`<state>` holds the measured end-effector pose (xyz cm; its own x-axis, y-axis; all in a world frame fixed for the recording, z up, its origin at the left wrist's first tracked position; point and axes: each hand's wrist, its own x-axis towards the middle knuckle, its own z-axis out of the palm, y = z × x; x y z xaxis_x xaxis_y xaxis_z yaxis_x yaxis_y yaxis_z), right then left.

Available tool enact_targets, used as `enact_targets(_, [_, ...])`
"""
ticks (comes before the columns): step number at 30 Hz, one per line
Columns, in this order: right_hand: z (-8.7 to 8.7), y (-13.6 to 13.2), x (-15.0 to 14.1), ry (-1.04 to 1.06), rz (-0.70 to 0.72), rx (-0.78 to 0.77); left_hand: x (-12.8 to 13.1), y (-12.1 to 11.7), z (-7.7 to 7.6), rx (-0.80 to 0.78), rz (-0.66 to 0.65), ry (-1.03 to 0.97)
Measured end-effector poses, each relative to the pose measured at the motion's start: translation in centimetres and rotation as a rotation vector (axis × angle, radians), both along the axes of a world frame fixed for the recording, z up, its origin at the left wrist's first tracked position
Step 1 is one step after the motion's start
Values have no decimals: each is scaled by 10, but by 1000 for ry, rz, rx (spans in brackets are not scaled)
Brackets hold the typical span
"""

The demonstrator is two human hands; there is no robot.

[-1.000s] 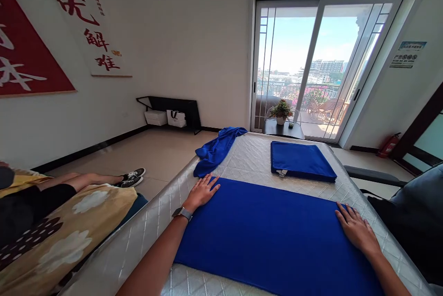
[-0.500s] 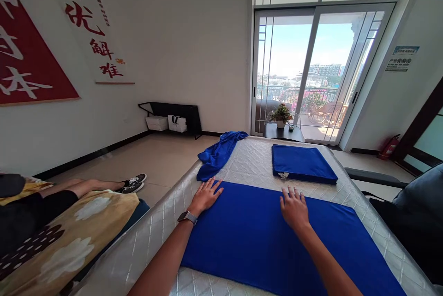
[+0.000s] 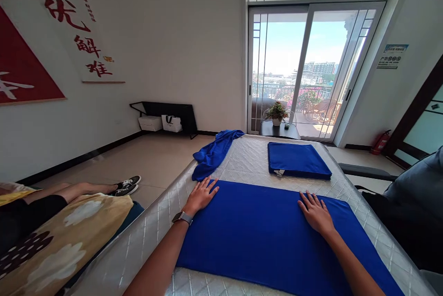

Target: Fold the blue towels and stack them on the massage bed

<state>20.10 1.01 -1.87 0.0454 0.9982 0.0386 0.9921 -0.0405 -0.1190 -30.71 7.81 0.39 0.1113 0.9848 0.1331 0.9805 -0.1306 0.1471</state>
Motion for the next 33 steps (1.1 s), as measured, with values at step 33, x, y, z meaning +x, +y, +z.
enact_targets(33, [5,10,-85,2,104,-44,-3,3,-1,-53,9,10])
